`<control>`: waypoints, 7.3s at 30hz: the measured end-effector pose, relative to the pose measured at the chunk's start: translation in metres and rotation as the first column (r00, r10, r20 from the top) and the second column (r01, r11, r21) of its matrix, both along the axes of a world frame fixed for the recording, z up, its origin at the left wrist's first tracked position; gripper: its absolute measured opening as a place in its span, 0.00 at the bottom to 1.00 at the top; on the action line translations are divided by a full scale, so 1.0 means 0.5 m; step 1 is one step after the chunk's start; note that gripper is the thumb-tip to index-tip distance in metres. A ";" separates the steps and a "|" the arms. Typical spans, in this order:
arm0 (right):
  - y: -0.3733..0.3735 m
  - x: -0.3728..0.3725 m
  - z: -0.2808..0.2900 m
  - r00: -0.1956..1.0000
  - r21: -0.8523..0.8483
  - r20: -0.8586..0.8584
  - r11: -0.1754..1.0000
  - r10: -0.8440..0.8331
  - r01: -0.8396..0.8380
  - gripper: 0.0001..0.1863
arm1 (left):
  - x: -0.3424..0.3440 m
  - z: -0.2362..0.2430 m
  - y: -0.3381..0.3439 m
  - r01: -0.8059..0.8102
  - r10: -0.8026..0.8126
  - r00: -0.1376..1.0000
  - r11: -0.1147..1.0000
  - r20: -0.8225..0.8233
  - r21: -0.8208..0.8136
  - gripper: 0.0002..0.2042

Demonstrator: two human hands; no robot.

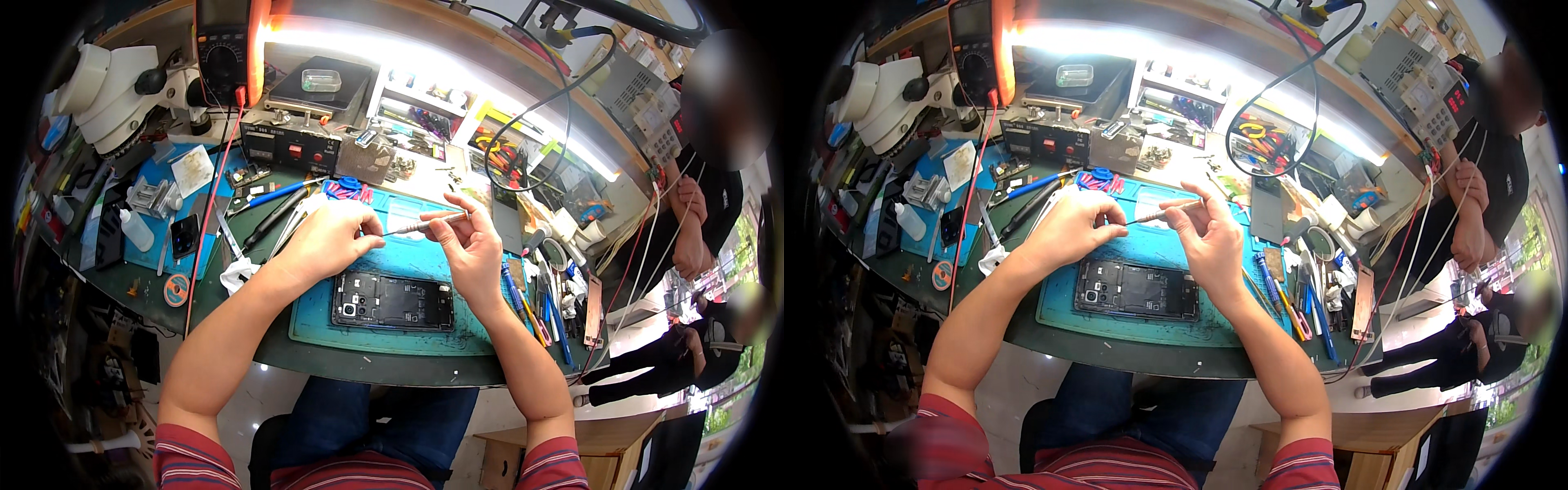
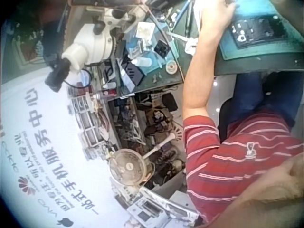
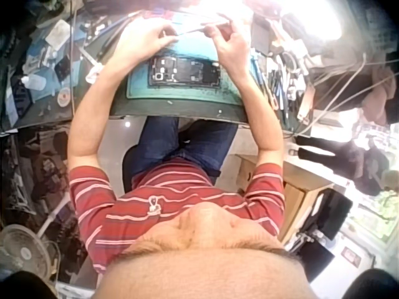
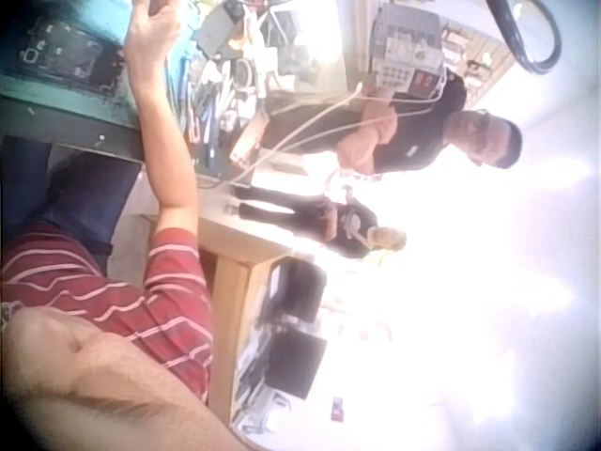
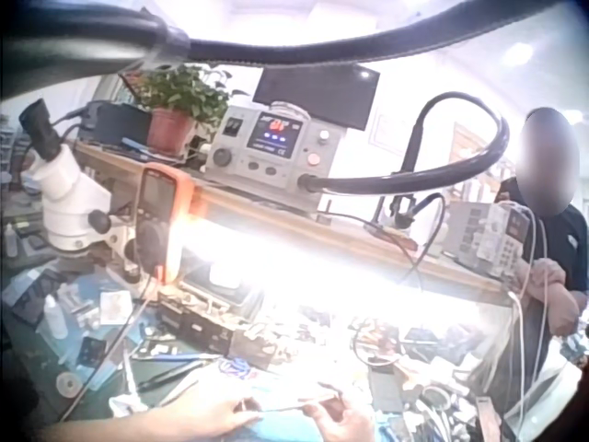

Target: The person works on a disassembled smartphone on a blue mat, using a small screwdriver to adjust internal components. They then pick up the phone, turn it over, and press the power button to test the screen, which lights up. Finally, they place the phone back down and continue working on the internal components with the screwdriver.

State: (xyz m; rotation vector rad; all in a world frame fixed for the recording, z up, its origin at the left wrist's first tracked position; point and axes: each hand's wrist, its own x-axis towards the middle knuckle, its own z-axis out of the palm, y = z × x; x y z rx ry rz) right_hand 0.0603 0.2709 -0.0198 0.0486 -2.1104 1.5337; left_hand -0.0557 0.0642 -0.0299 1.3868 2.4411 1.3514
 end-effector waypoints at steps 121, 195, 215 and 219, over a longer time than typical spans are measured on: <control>0.065 0.105 0.088 0.988 0.522 0.124 0.841 0.087 -0.140 0.32 | 0.165 0.016 0.028 0.220 -0.369 0.810 0.912 -0.456 -0.347 0.30; 0.057 0.240 0.087 0.993 0.641 0.052 0.760 0.101 -0.111 0.29 | 0.188 -0.005 0.084 0.467 -0.475 0.874 0.879 -0.105 -0.090 0.15; 0.054 0.251 0.096 0.977 0.750 0.183 0.658 -0.111 -0.066 0.34 | -0.019 0.009 0.031 -0.143 0.163 0.979 0.977 -0.124 0.157 0.08; 0.035 0.244 0.084 0.992 0.532 0.125 0.846 -0.033 -0.039 0.35 | -0.025 0.008 0.031 -0.171 0.190 0.977 0.970 -0.099 0.174 0.09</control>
